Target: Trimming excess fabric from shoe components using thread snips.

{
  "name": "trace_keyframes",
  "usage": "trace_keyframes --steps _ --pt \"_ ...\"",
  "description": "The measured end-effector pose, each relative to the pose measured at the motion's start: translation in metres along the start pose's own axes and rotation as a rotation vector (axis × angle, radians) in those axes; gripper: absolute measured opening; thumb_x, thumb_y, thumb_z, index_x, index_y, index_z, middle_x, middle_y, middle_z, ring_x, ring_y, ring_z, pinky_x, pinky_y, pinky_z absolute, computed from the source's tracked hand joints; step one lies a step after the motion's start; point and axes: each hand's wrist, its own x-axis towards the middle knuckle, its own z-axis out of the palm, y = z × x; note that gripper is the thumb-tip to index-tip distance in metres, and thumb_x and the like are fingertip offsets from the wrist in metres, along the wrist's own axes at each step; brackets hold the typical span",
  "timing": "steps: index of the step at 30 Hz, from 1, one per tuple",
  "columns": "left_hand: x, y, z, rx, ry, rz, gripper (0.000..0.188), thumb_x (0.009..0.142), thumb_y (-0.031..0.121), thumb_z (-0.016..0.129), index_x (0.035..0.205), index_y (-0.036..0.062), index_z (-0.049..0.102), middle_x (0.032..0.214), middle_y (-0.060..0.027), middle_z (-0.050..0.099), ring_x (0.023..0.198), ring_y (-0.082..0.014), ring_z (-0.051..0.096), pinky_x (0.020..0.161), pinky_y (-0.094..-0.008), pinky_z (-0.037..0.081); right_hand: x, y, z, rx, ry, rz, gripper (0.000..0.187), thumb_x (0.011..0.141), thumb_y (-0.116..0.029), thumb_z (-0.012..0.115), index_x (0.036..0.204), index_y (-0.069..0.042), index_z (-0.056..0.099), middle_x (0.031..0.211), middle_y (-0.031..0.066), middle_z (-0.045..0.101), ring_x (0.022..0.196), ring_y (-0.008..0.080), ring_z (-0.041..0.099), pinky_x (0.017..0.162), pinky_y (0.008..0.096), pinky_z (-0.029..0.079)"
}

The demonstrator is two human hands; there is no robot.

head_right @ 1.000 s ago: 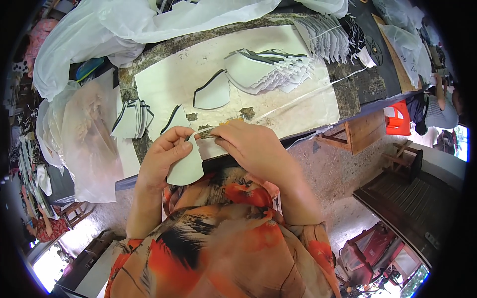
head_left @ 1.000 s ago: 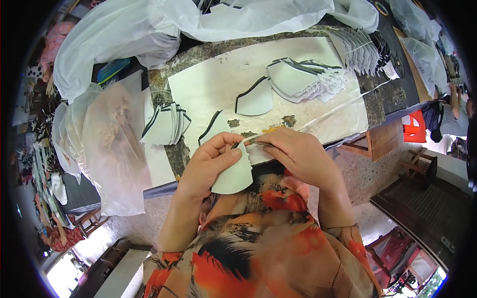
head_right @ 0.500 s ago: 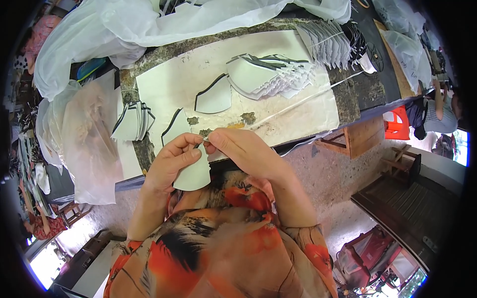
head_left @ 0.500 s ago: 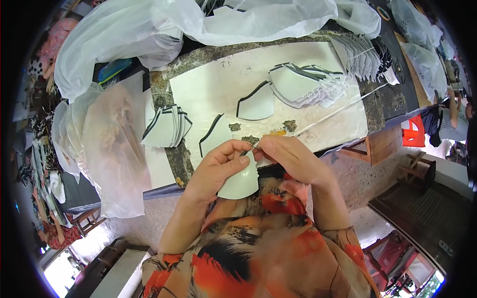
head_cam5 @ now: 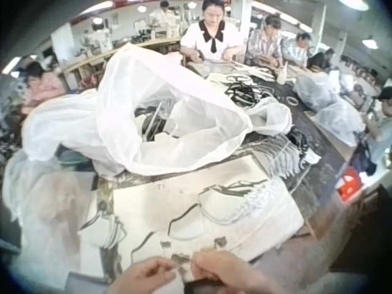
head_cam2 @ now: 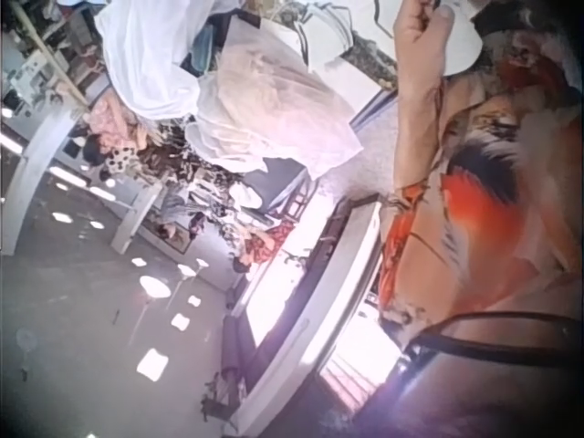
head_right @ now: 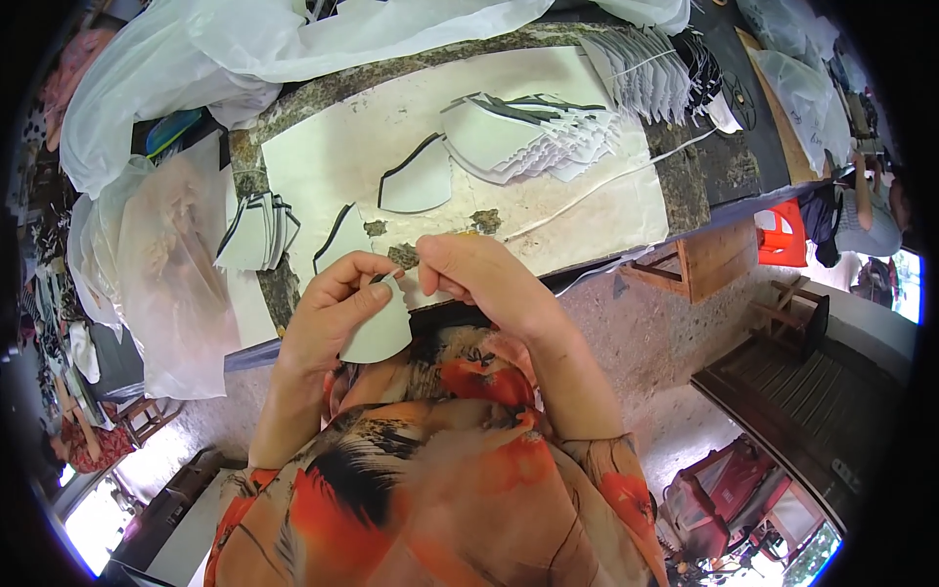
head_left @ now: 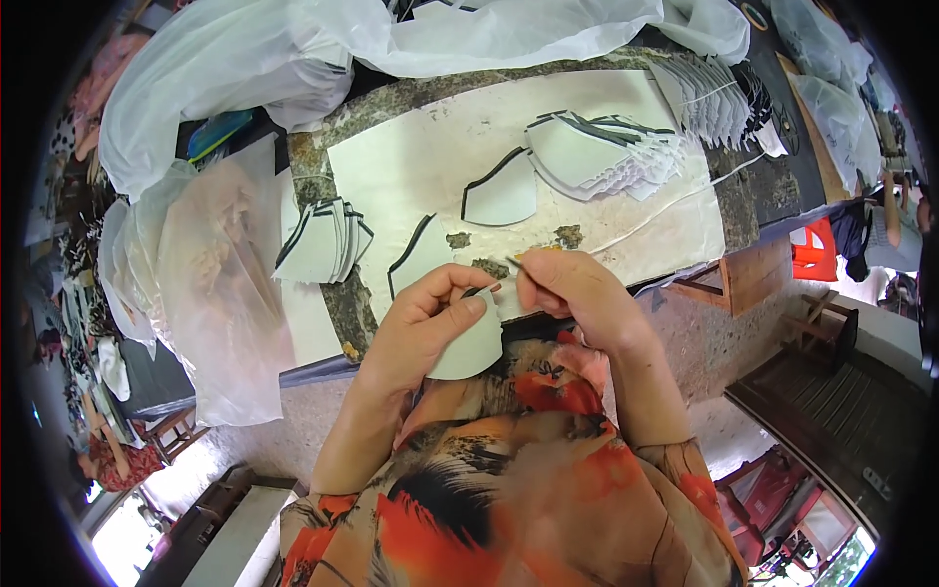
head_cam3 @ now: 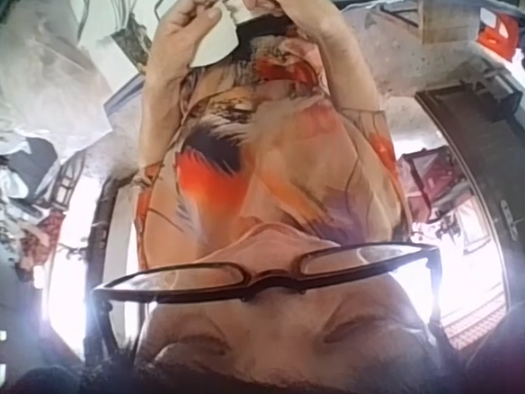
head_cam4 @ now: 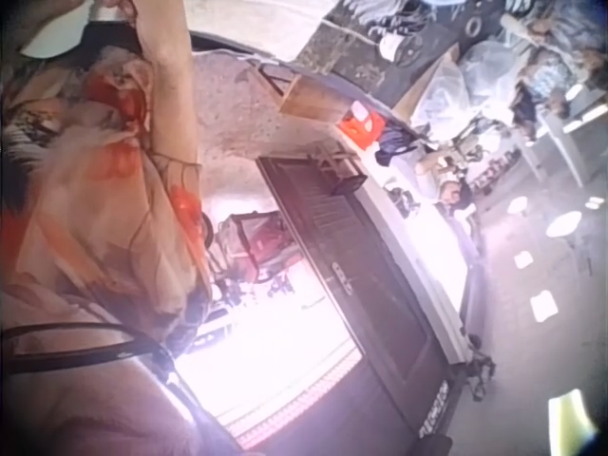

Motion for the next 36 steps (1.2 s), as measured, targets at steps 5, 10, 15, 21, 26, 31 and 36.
trace_keyframes --steps 5,10,15,21,26,31,36 --pt "-0.002 0.006 0.008 -0.080 0.005 -0.013 0.038 0.098 0.008 0.068 0.135 0.0060 0.056 0.080 0.0090 0.049 0.073 -0.0004 0.044 0.066 -0.0175 0.037 -0.003 -0.008 0.017 -0.155 0.180 -0.102 0.032 0.103 -0.031 0.058 0.089 -0.003 0.065 0.078 -0.0045 0.053 0.072 0.0039 0.044 0.063 0.0217 0.037" --pt "0.002 0.009 0.011 0.063 -0.015 0.027 0.058 0.095 0.008 0.073 0.146 0.0081 0.046 0.077 0.0084 0.045 0.070 -0.0009 0.040 0.063 -0.0177 0.032 -0.002 0.003 0.012 -0.051 0.121 -0.033 0.016 0.095 -0.016 0.069 0.089 -0.002 0.064 0.081 -0.0053 0.055 0.077 0.0034 0.048 0.069 0.0218 0.042" --pt "0.007 0.022 -0.006 0.079 0.159 0.202 0.042 0.100 0.011 0.066 0.140 0.0047 0.054 0.082 0.0062 0.054 0.077 -0.0021 0.048 0.070 -0.0180 0.038 0.003 -0.014 0.004 -0.029 0.448 -0.143 0.015 0.097 -0.020 0.069 0.089 -0.007 0.066 0.072 -0.0084 0.051 0.061 0.0016 0.040 0.054 0.0207 0.030" --pt "0.003 0.019 -0.031 0.473 0.521 0.346 0.026 0.098 0.012 0.066 0.123 0.0024 0.066 0.092 -0.0008 0.063 0.084 -0.0093 0.057 0.079 -0.0241 0.046 0.011 -0.033 -0.012 -0.055 0.695 -0.323 0.017 0.097 -0.021 0.073 0.091 -0.005 0.068 0.074 -0.0086 0.052 0.065 0.0007 0.043 0.056 0.0205 0.033" --pt "0.023 0.017 -0.018 1.205 0.485 0.593 0.037 0.084 0.020 0.076 0.117 0.0036 0.070 0.105 -0.0125 0.064 0.096 -0.0289 0.059 0.085 -0.0390 0.048 0.014 -0.035 -0.052 -0.342 0.977 -0.506 0.022 0.096 -0.020 0.073 0.106 0.000 0.072 0.078 -0.0048 0.056 0.071 0.0048 0.045 0.063 0.0219 0.038" --pt "0.066 0.019 0.005 1.313 0.504 0.624 0.047 0.081 0.028 0.078 0.120 0.0041 0.067 0.113 -0.0132 0.060 0.109 -0.0332 0.054 0.096 -0.0437 0.043 -0.002 -0.043 -0.040 -0.473 1.204 -0.499 0.030 0.094 -0.015 0.073 0.122 -0.003 0.070 0.077 -0.0030 0.054 0.069 0.0055 0.043 0.060 0.0232 0.037" --pt "0.070 0.022 0.008 1.351 0.433 0.488 0.048 0.074 0.025 0.081 0.115 0.0047 0.064 0.115 -0.0112 0.059 0.108 -0.0327 0.052 0.090 -0.0437 0.040 0.001 -0.014 -0.023 -0.559 0.764 -0.337 0.030 0.094 -0.016 0.071 0.121 -0.004 0.070 0.088 0.0093 0.069 0.073 0.0100 0.059 0.066 0.0265 0.047"
